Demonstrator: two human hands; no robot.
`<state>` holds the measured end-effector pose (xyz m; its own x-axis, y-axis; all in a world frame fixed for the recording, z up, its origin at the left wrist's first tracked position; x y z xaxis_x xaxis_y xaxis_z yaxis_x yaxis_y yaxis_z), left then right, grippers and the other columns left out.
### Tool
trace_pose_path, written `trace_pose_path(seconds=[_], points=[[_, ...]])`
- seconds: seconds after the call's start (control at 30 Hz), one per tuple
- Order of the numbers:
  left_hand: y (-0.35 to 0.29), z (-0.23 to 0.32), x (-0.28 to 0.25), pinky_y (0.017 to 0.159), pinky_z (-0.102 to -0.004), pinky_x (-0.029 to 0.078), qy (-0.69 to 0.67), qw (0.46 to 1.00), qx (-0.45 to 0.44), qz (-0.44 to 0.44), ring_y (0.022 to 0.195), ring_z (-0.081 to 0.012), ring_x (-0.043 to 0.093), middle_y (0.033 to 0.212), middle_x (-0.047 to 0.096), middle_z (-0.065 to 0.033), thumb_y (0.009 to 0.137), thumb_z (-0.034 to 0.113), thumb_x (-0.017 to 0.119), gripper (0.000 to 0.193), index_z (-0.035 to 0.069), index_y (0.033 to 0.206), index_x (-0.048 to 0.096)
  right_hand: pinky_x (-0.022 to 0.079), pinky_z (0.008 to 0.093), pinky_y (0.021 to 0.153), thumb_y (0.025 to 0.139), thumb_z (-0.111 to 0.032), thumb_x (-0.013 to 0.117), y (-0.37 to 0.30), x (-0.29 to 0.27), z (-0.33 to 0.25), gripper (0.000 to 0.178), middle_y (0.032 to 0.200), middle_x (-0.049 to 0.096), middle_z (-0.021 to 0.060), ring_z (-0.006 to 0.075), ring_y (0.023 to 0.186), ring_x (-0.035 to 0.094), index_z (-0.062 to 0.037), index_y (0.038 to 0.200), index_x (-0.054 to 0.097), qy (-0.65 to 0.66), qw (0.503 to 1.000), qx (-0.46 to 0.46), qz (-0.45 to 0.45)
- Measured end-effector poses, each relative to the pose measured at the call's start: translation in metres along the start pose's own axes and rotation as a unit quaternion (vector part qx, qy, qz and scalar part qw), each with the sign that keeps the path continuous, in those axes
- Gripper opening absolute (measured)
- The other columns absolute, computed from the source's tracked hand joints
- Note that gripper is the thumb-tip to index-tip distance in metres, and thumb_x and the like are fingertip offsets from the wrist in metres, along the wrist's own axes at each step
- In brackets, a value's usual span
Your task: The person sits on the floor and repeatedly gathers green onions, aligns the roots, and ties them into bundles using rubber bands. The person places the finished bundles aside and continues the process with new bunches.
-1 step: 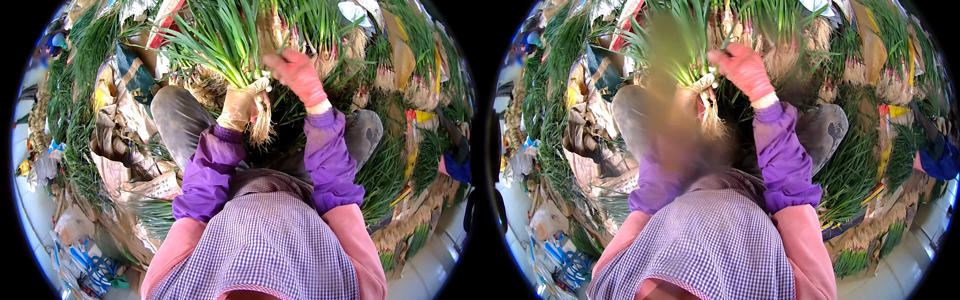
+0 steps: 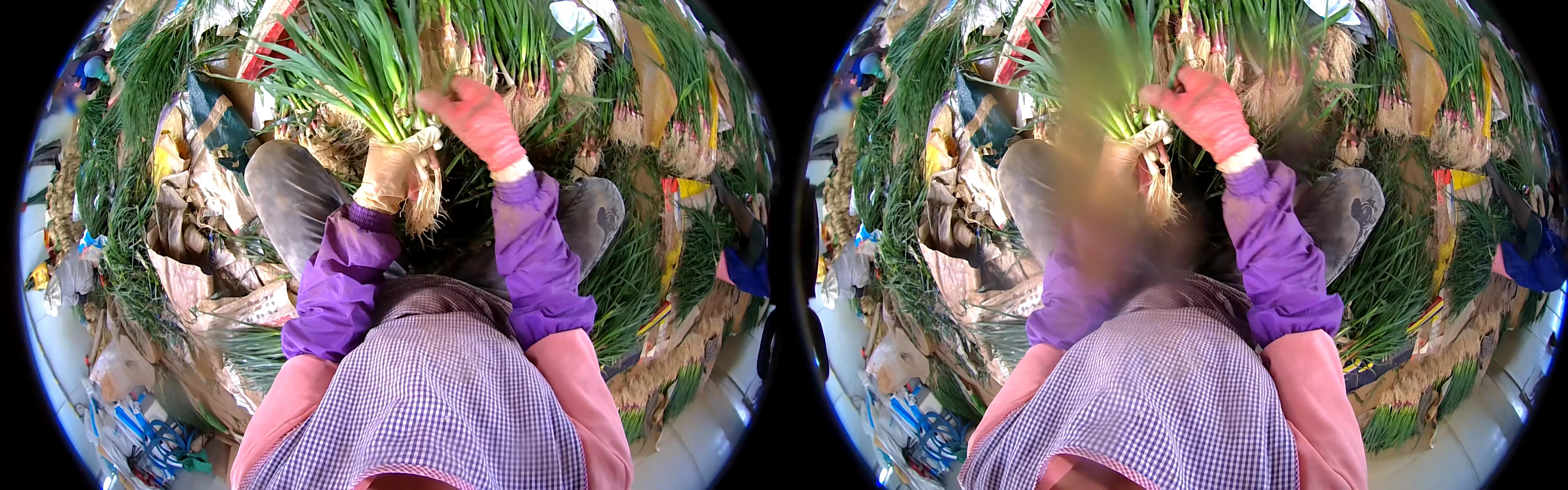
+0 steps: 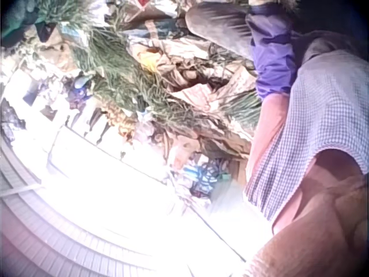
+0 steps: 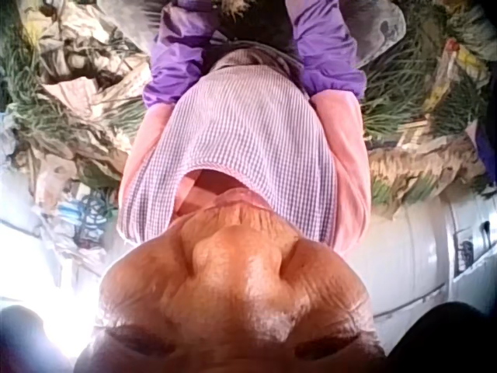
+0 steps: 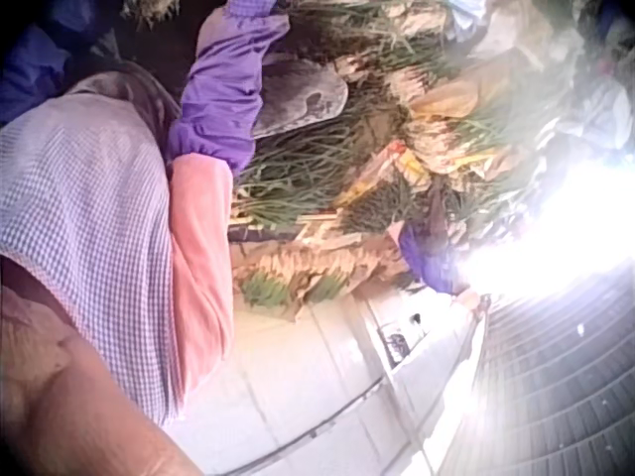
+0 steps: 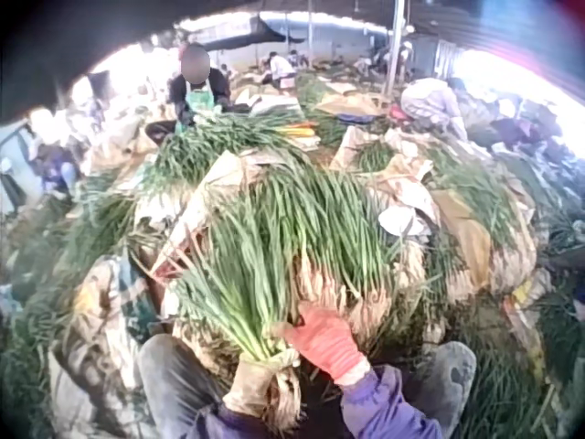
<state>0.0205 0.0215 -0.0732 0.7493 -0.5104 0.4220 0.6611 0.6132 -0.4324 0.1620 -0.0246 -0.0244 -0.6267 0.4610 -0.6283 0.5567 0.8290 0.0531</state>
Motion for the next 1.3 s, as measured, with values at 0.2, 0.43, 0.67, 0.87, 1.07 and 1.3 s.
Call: trace_pose_path(seconds=[0.2,0.43,0.67,0.87,1.07,1.3], points=[[-0.005,0.004,0.002,0.033,-0.0228,0.038,0.003,0.999,0.047,0.019,0.040,-0.0129,0.054,0.057,0.060,-0.0063,0.082,0.010,0.070,0.015,0.000,0.088,0.061,0.041,0.0319,0.051,0.085,-0.027,0.063,-0.008,0.013,-0.014,0.025,0.063,0.054,0.0091,0.0214,0.054,0.051,-0.0027,0.079,0.062,0.101,0.993,-0.001,0.053],[-0.010,-0.006,0.036,0.051,-0.0228,0.049,-0.118,0.984,-0.017,-0.130,0.060,-0.0142,0.062,0.079,0.066,-0.0087,0.084,0.005,0.066,0.017,-0.004,0.099,0.063,0.028,0.0173,0.043,0.090,-0.013,0.059,-0.078,-0.002,0.000,0.012,0.067,0.052,-0.0052,0.0013,0.052,0.041,-0.0031,0.087,0.064,0.471,0.834,0.196,0.211],[-0.046,0.010,0.058,0.051,-0.0232,0.051,-0.166,0.970,-0.024,-0.174,0.062,-0.0120,0.062,0.083,0.066,-0.0072,0.084,0.009,0.067,0.033,-0.002,0.114,0.058,0.035,0.0187,0.044,0.091,-0.012,0.059,-0.094,-0.035,-0.032,0.011,0.069,0.056,-0.0028,0.0028,0.051,0.046,-0.0016,0.088,0.063,0.332,0.886,0.111,0.305],[-0.053,0.009,0.031,0.044,-0.0212,0.052,-0.296,0.941,-0.012,-0.164,0.059,-0.0080,0.058,0.072,0.058,0.0006,0.084,0.015,0.065,0.039,0.001,0.118,0.053,0.034,0.0187,0.044,0.092,-0.013,0.056,-0.109,-0.086,-0.046,0.014,0.070,0.060,0.0036,0.0049,0.049,0.044,-0.0022,0.089,0.064,0.330,0.863,0.077,0.374],[-0.048,0.021,0.025,0.042,-0.0204,0.046,-0.008,0.996,0.016,-0.091,0.054,-0.0103,0.058,0.077,0.063,-0.0046,0.082,0.007,0.066,0.031,-0.001,0.111,0.061,0.052,0.0281,0.068,0.089,-0.023,0.060,-0.108,-0.043,0.071,0.029,0.102,0.067,0.0126,0.0171,0.075,0.065,-0.0052,0.111,0.062,-0.361,0.924,0.101,-0.074],[-0.064,0.035,0.034,0.045,-0.0253,0.047,0.183,0.970,0.151,-0.046,0.052,-0.0132,0.059,0.069,0.063,-0.0066,0.075,-0.008,0.061,0.015,-0.004,0.089,0.062,0.053,0.0388,0.079,0.082,-0.014,0.062,-0.062,-0.015,-0.052,0.031,0.104,0.065,0.0095,0.0257,0.095,0.063,-0.0061,0.111,0.061,-0.198,0.963,-0.166,-0.082]])
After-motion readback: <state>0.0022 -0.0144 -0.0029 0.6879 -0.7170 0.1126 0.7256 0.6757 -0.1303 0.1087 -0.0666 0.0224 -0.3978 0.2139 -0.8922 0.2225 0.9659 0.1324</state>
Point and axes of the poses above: each hand's wrist, its own y-axis towards the middle knuckle, its own x-axis out of the palm, z = x × y, the point moved 5 cm from there along y, towards the middle knuckle
